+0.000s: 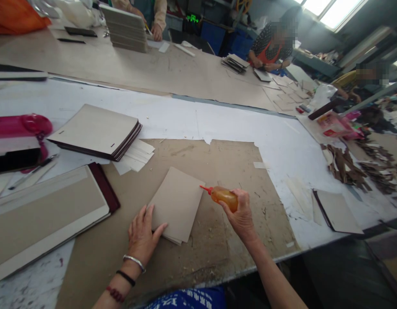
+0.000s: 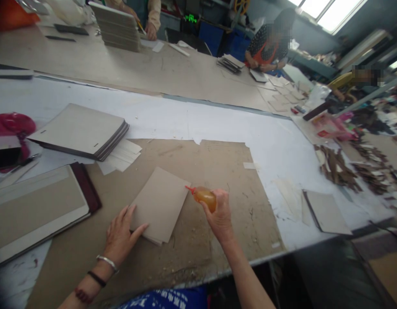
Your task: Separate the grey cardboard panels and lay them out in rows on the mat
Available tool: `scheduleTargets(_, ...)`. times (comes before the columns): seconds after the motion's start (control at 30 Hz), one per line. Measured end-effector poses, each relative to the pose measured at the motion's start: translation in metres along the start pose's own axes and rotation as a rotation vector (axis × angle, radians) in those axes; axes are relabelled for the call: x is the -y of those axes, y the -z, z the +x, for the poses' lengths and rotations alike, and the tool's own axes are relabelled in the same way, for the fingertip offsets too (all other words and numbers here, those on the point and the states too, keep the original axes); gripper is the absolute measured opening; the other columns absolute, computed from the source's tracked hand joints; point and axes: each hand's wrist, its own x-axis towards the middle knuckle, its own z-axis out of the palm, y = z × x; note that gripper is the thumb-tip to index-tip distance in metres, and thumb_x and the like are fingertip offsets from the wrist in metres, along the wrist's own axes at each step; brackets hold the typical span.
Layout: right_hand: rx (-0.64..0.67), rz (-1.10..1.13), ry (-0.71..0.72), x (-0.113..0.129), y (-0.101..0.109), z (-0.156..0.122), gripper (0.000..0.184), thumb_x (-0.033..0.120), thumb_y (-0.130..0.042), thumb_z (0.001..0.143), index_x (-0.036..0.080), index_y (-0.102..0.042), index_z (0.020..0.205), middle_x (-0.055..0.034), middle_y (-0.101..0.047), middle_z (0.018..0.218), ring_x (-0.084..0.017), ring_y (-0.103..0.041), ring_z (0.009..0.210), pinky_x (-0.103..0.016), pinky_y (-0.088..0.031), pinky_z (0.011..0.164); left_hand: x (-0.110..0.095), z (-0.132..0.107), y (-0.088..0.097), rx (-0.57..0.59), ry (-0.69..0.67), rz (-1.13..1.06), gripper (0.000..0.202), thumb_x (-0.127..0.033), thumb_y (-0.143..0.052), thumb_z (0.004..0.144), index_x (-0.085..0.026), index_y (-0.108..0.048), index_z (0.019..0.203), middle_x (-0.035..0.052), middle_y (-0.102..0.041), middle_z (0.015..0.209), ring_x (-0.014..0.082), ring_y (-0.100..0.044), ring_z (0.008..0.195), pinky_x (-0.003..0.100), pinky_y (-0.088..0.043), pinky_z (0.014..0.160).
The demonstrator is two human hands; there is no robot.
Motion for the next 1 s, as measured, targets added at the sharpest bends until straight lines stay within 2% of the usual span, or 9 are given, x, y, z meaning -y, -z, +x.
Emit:
scheduleTargets(0.33,0.034,-0.012,-0.005,0.002,0.005,-0.003,0.033,0.026,-0.058,0.082,0.024,-0.041,0.110,-0.0067,-0.046,0.100,-0.024,-0.047,0.097,-0.043,-0.046,0.083,0.001,-0.001,-0.002,0.011,0.004,-0.003,0.059,-0.040,-0.053,0.080,-0.012,-0.040,0.130,0.0185,-0.044,0.132,0.0323,-0.044,0.118,0.048,-0.038,0.095)
scheduleTargets(1.0,0.152,0.060,-0.039,0.028,0.020,-0.048,0.032,0.029,-0.058,0.082,0.023,-0.043,0.109,-0.0078,-0.048,0.101,-0.024,-0.050,0.097,-0.043,-0.048,0.084,-0.003,0.001,0.004,0.054,0.015,0.001,0.059,-0.039,-0.056,0.080,-0.011,-0.040,0.130,0.0173,-0.044,0.133,0.0313,-0.043,0.118,0.045,-0.037,0.097)
